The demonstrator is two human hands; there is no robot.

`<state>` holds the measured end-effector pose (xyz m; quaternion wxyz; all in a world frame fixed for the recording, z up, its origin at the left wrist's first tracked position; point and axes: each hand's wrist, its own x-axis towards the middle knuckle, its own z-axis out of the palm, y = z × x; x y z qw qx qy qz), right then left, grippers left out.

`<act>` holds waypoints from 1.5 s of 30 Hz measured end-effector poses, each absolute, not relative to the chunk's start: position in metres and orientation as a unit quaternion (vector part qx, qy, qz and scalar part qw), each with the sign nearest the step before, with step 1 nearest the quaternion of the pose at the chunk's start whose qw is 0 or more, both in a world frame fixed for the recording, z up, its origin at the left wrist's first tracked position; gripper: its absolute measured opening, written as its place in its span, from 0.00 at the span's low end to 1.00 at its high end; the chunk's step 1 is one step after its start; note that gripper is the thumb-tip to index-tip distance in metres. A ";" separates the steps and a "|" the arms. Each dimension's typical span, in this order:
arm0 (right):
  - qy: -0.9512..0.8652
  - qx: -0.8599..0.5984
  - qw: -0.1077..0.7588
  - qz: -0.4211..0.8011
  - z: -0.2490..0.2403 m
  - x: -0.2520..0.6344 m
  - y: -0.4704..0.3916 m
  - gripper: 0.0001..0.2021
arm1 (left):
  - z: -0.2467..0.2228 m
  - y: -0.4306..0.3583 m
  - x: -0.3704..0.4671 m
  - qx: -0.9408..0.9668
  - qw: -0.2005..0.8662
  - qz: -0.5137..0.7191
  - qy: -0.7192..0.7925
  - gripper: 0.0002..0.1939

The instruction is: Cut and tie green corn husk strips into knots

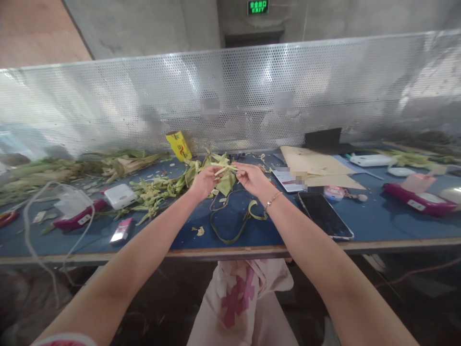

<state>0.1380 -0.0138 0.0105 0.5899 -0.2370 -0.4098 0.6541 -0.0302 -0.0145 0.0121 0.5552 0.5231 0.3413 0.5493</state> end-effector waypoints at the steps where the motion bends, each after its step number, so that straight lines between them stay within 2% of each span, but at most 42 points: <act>1: -0.401 -0.236 0.589 0.660 0.010 0.138 -0.014 0.07 | 0.010 -0.015 -0.029 0.555 0.548 0.530 0.333 0.06; 7: -0.411 -0.225 0.559 0.683 0.010 0.132 -0.018 0.08 | 0.000 -0.019 -0.023 0.648 0.523 0.484 0.268 0.15; 12: -0.432 -0.230 0.551 0.676 0.010 0.131 -0.019 0.08 | 0.002 -0.019 -0.024 0.595 0.565 0.494 0.288 0.14; 17: -0.440 -0.240 0.554 0.665 0.016 0.139 -0.021 0.13 | 0.011 -0.024 -0.028 0.575 0.600 0.467 0.302 0.17; 22: -0.476 -0.253 0.501 0.677 0.022 0.150 -0.024 0.15 | 0.011 -0.021 -0.033 0.595 0.597 0.432 0.319 0.14; 24: -0.495 -0.261 0.492 0.667 0.020 0.150 -0.024 0.16 | 0.009 -0.018 -0.033 0.620 0.556 0.443 0.332 0.12; 30: -0.561 -0.291 0.536 0.559 0.008 0.134 -0.022 0.17 | 0.006 -0.017 -0.025 0.723 0.315 0.500 0.357 0.10; 35: -0.631 -0.314 0.563 0.433 0.005 0.122 -0.026 0.18 | 0.005 -0.019 -0.018 0.710 0.232 0.544 0.382 0.17; 39: -0.663 -0.312 0.588 0.342 0.008 0.117 -0.030 0.15 | 0.005 -0.020 -0.016 0.697 0.154 0.561 0.419 0.15; 42: -0.677 -0.306 0.594 0.308 0.007 0.117 -0.030 0.14 | 0.005 -0.020 -0.017 0.702 0.159 0.561 0.410 0.14; 45: -0.685 -0.303 0.585 0.311 0.006 0.120 -0.027 0.13 | 0.007 -0.022 -0.018 0.685 0.280 0.549 0.389 0.10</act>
